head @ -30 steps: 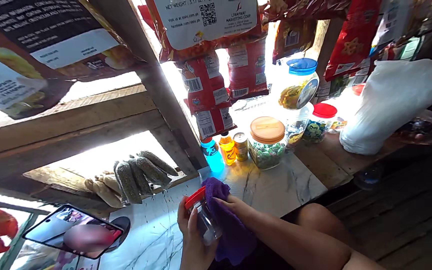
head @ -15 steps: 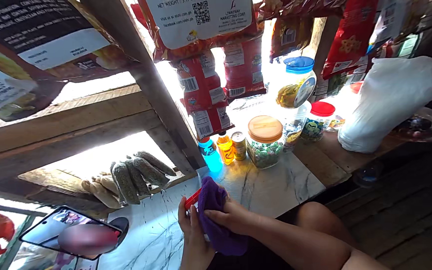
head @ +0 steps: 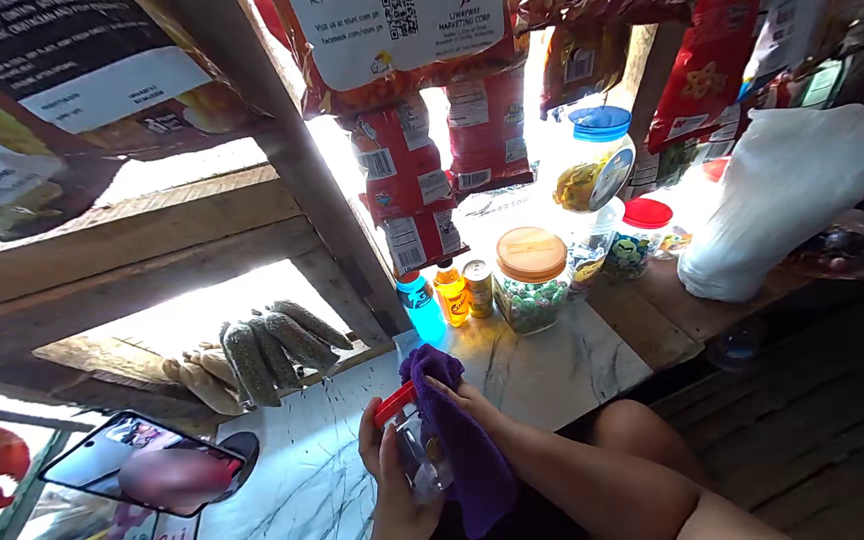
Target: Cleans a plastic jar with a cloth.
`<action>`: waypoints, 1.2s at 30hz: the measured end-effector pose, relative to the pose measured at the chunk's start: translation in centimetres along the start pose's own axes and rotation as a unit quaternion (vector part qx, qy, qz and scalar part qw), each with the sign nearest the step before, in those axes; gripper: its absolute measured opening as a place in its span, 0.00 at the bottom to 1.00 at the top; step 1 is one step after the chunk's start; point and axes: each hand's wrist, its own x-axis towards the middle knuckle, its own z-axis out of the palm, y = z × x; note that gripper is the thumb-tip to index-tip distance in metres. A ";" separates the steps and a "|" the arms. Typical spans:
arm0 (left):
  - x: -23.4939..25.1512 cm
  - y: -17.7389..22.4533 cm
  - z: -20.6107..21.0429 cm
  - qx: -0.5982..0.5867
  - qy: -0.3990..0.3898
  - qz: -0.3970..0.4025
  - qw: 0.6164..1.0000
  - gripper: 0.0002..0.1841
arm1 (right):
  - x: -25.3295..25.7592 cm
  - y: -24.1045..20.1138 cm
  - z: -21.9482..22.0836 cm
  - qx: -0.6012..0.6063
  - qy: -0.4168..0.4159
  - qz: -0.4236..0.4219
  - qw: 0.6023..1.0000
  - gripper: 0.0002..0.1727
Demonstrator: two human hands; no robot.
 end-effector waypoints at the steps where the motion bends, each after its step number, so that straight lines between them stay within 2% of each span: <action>1: -0.1 0.0 0.0 -0.015 0.006 -0.003 1.000 0.47 | -0.1 0.1 0.1 0.011 0.004 -0.008 1.000 0.22; 5: 0.1 1.0 -0.1 -0.109 0.046 -0.041 0.992 0.52 | -0.5 1.2 0.4 0.054 0.020 -0.038 0.998 0.19; 10: 0.7 1.7 -0.7 -0.162 0.077 -0.077 0.981 0.56 | -0.2 3.7 1.2 0.045 0.039 0.046 0.997 0.17; 14: 0.9 1.4 -0.9 -0.185 0.096 -0.110 0.972 0.60 | -0.3 2.6 1.4 -0.094 0.015 0.101 0.990 0.14; 16: 1.1 1.2 -1.2 -0.159 0.091 -0.120 0.976 0.63 | -0.5 1.4 1.1 -0.063 -0.025 0.108 0.992 0.16; 19: 1.1 0.7 -1.5 -0.117 0.069 -0.101 0.986 0.58 | -1.2 -0.1 0.9 0.044 -0.087 0.076 0.992 0.21; 22: 0.8 -0.5 -1.6 -0.068 0.050 -0.077 0.993 0.54 | -1.3 -1.2 0.8 0.015 -0.107 0.110 0.988 0.27; 28: 0.7 -1.5 -1.4 0.087 0.006 -0.028 0.996 0.46 | -0.7 -0.4 0.0 -0.037 -0.105 0.095 0.989 0.35; 32: 0.9 -1.0 -1.2 0.100 0.003 -0.013 0.995 0.45 | -0.7 -0.4 -0.1 -0.006 -0.097 0.086 0.991 0.29; 36: 0.9 -0.8 -1.1 0.072 0.003 -0.009 0.997 0.46 | -0.6 -0.4 0.0 0.027 -0.055 0.089 0.994 0.24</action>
